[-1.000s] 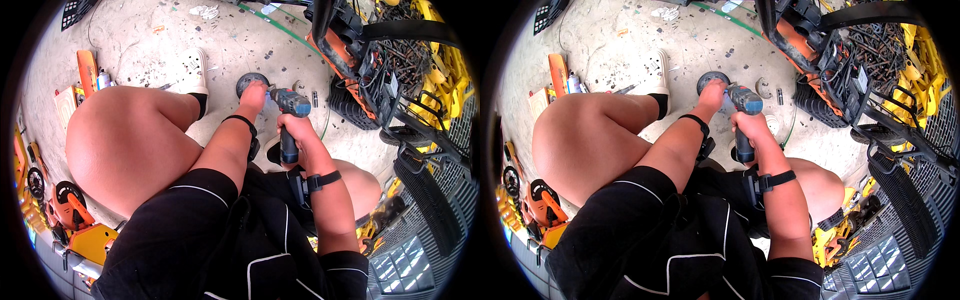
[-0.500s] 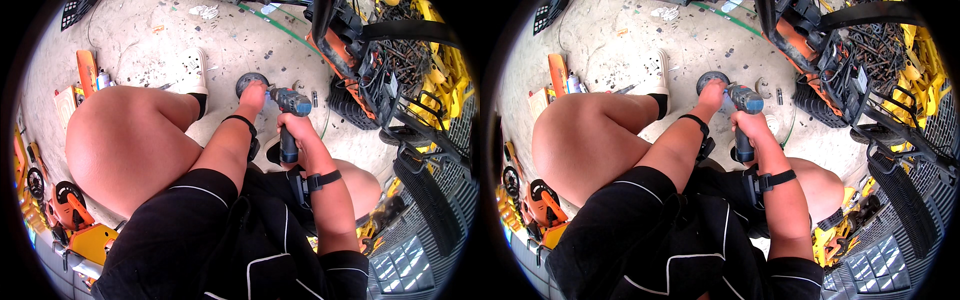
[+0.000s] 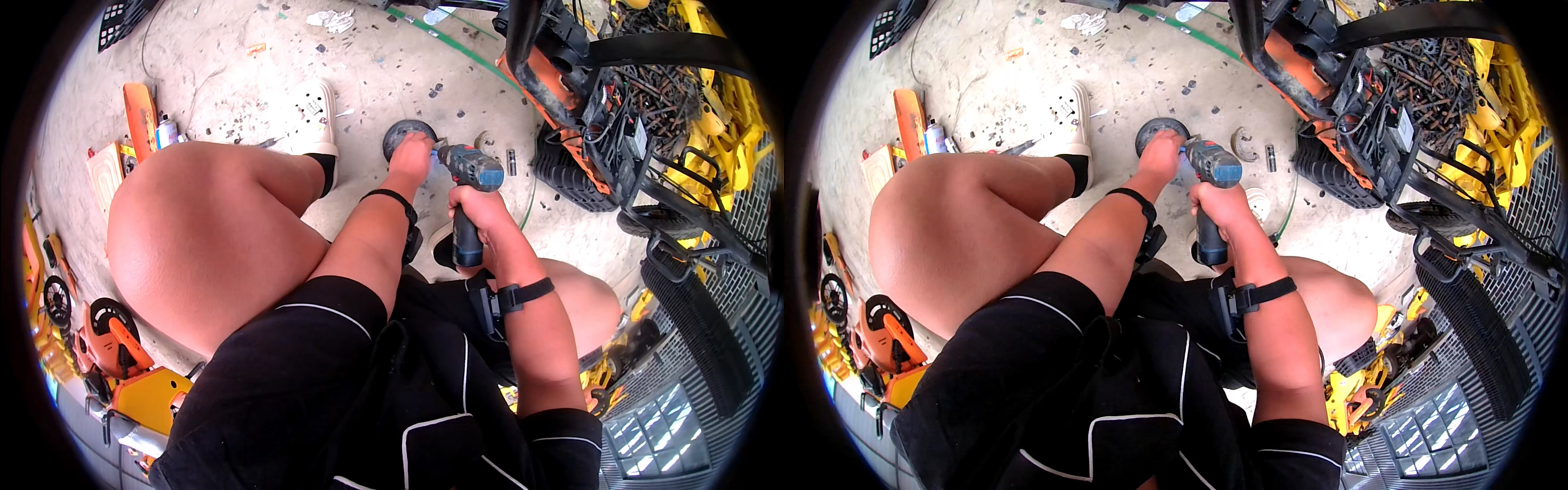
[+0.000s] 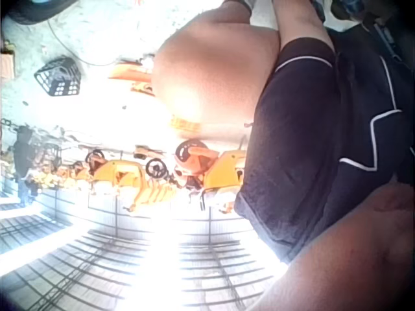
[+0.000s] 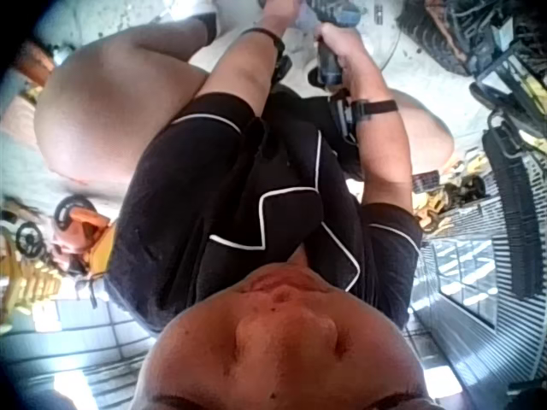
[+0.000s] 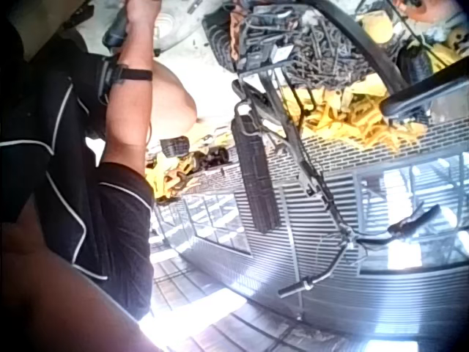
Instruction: The person repairs a motorcycle brake component by using a drill to drive screws into it and then assembling the parts by hand.
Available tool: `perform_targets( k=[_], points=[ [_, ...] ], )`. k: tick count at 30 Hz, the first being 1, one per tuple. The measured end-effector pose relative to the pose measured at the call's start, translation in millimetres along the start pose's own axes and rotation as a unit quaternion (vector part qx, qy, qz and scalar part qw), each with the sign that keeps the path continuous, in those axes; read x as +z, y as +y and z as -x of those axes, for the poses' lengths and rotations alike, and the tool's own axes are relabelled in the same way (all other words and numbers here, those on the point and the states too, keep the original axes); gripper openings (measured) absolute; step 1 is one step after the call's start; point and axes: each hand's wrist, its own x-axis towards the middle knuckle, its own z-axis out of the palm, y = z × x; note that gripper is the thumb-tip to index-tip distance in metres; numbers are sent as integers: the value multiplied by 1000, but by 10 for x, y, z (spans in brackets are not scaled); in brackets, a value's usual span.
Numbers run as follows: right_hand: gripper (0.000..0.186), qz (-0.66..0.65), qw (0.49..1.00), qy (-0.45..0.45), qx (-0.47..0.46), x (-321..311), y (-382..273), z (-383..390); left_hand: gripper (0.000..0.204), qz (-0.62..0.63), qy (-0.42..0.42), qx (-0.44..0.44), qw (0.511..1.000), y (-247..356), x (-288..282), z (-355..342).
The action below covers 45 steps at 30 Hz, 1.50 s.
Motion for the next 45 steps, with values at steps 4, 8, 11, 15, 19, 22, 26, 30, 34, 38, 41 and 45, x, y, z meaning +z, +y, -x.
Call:
perform_targets(
  k=[4,8,11,15,19,22,26,30,34,38,41,45],
  points=[
    [14,14,1000,-6,-2,-25,-8,-7,31,-3,-1,5,1000,-8,-7,-5],
    [13,9,1000,-1,-10,-11,-14,9,31,9,9,7,1000,0,-12,5],
    [14,10,1000,1,-6,-32,6,-27,31,13,10,8,1000,-8,-15,5],
    [14,-1,1000,1,-6,-38,6,-27,30,7,5,1,1000,-17,10,-7],
    [14,6,1000,-9,5,-46,-33,-13,30,12,1,-2,1000,-19,8,-14],
    [15,12,1000,-5,6,-42,-35,-10,31,10,7,0,1000,-19,23,-12],
    [13,6,1000,1,-8,-27,-2,-20,19,-4,11,1,1000,-14,38,-15],
    [13,10,1000,-2,-3,-25,-40,9,30,9,7,-4,1000,-27,35,-15],
    [13,10,1000,-4,-9,-24,-32,7,30,8,0,-9,1000,-5,19,-17],
    [12,9,1000,-3,-14,-20,-44,21,30,7,3,-9,1000,-8,16,-12],
    [14,11,1000,-6,-5,-35,-56,6,30,7,5,-9,1000,-14,22,-10],
    [20,14,1000,-19,-5,-48,-43,-14,21,6,0,-11,1000,5,3,-1]
  ],
)
